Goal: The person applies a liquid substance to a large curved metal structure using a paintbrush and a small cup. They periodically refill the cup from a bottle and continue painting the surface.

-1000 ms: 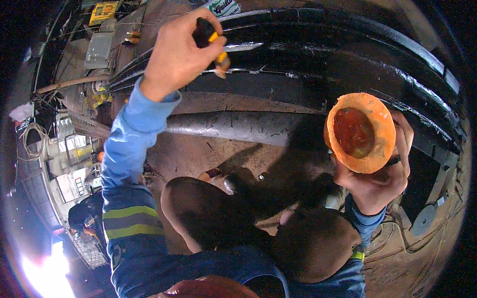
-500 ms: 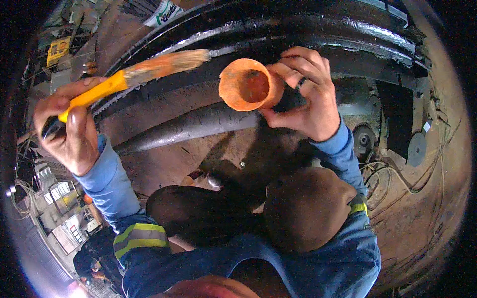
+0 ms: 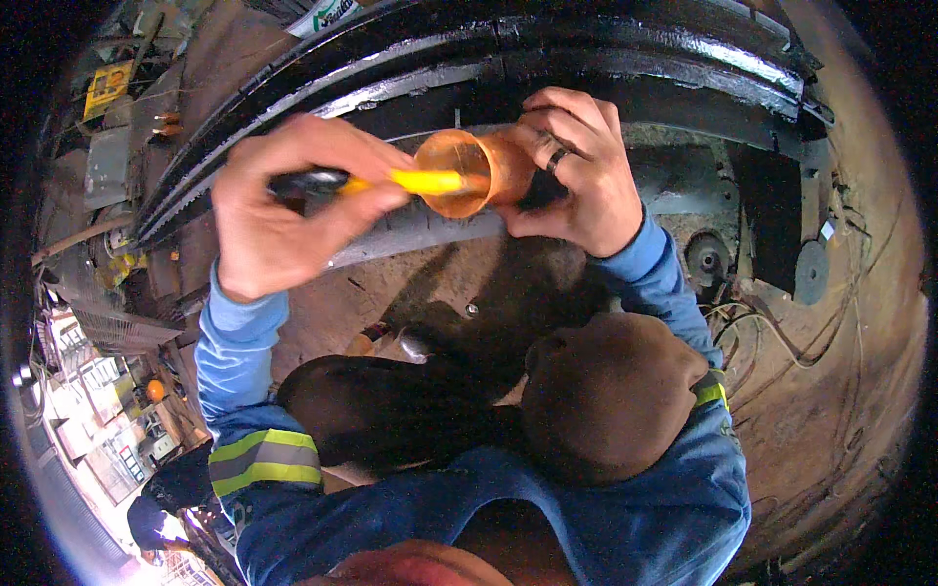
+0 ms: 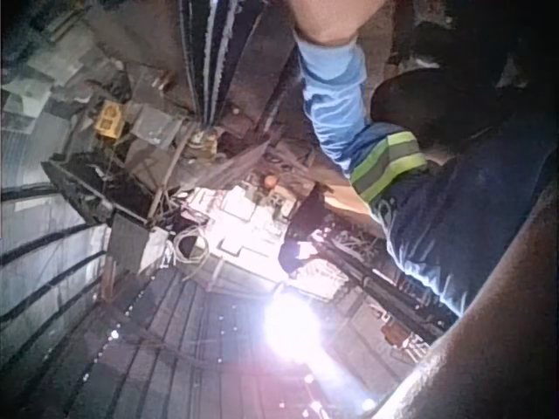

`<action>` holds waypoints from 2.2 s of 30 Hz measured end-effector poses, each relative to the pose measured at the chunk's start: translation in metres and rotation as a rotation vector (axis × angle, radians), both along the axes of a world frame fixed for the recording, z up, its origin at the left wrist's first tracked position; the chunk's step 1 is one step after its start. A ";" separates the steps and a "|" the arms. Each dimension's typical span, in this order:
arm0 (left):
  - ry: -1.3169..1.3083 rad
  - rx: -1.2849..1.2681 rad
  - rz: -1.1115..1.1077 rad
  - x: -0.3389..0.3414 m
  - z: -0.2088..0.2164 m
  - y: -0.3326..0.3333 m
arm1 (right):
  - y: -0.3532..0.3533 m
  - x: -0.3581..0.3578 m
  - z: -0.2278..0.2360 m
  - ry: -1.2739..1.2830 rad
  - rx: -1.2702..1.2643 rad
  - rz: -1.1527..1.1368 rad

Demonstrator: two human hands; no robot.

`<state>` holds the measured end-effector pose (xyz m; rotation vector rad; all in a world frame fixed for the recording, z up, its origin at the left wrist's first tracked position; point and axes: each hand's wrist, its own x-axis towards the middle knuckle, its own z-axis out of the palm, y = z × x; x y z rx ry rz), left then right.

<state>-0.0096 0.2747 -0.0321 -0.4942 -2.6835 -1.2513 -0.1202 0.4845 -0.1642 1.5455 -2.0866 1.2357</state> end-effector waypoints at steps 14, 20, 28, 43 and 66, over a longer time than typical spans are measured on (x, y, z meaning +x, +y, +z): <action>-0.281 0.602 0.355 0.017 -0.059 -0.020 | -0.009 0.016 -0.013 0.069 0.085 -0.121; -0.299 1.168 0.500 0.030 -0.086 -0.053 | -0.014 0.015 -0.019 0.008 0.079 -0.245; -0.096 1.324 0.597 0.027 -0.064 -0.100 | -0.013 0.016 -0.025 -0.075 0.090 -0.277; 0.398 0.296 1.068 0.049 -0.060 -0.117 | -0.005 0.012 -0.031 -0.098 0.035 -0.254; 0.617 -0.564 1.125 0.077 -0.101 -0.093 | 0.007 0.014 -0.036 -0.116 0.043 -0.228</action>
